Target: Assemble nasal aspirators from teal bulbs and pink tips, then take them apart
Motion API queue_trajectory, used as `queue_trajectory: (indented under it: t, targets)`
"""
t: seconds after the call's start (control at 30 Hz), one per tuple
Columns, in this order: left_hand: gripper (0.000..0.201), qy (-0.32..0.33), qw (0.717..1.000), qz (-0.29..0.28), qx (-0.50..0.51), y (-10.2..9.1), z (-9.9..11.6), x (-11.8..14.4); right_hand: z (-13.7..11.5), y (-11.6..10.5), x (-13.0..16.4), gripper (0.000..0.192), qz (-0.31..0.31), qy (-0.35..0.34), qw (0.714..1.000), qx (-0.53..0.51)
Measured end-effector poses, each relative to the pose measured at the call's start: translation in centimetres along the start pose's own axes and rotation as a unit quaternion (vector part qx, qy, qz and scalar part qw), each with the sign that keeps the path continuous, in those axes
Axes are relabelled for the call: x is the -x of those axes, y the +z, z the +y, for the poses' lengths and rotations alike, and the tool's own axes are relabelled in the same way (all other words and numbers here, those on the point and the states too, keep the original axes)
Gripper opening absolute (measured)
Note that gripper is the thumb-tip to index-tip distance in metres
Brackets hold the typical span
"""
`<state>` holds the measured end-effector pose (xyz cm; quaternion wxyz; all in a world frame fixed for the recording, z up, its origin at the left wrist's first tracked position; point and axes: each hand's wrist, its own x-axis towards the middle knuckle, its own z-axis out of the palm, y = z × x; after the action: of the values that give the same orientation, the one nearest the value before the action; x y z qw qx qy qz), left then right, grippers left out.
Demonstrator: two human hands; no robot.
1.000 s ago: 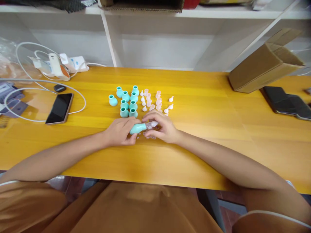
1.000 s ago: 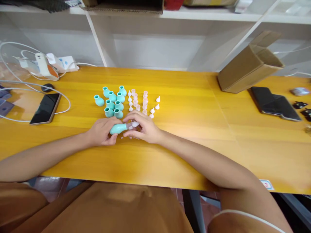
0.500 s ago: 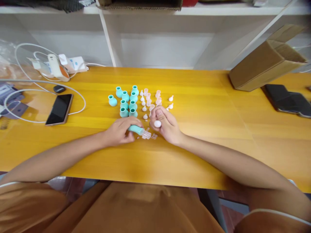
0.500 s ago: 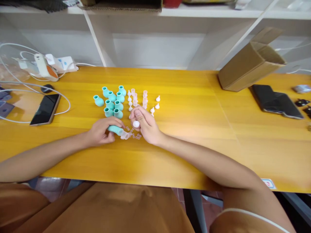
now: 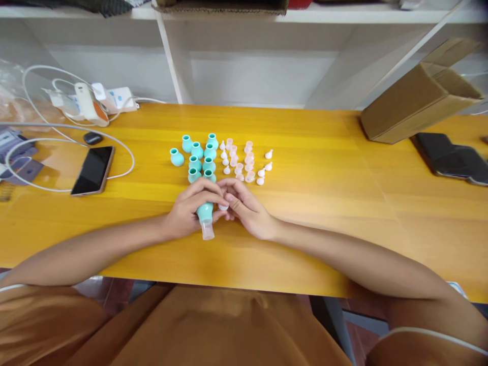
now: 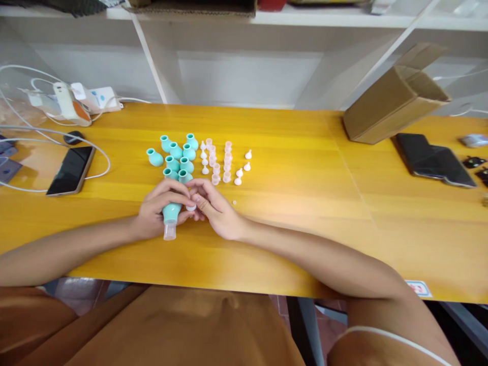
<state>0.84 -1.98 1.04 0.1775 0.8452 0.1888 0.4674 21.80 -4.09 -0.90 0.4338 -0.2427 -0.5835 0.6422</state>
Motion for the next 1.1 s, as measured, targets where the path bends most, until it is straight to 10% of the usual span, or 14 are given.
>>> queue_trajectory:
  t: [0.27,0.4,0.83,1.1]
  targets:
    - [0.035,-0.067,0.998,-0.009,-0.011,-0.2,-0.9,0.8,0.0,-0.2,0.0,0.067,0.035,-0.063,0.988,0.138]
    - [0.029,0.000,0.998,-0.061,0.008,-0.6,-1.3,1.3,0.1,0.0,-0.5,0.095,0.026,-0.112,0.966,0.231]
    - [0.021,0.104,0.979,-0.174,-0.007,-2.3,-1.5,0.4,0.6,-2.9,-1.5,0.093,-0.054,-0.145,0.950,0.273]
    - [0.025,0.112,0.978,-0.152,-0.094,-2.1,-1.9,0.3,0.2,-5.2,-1.7,0.083,-0.062,-0.173,0.910,0.371]
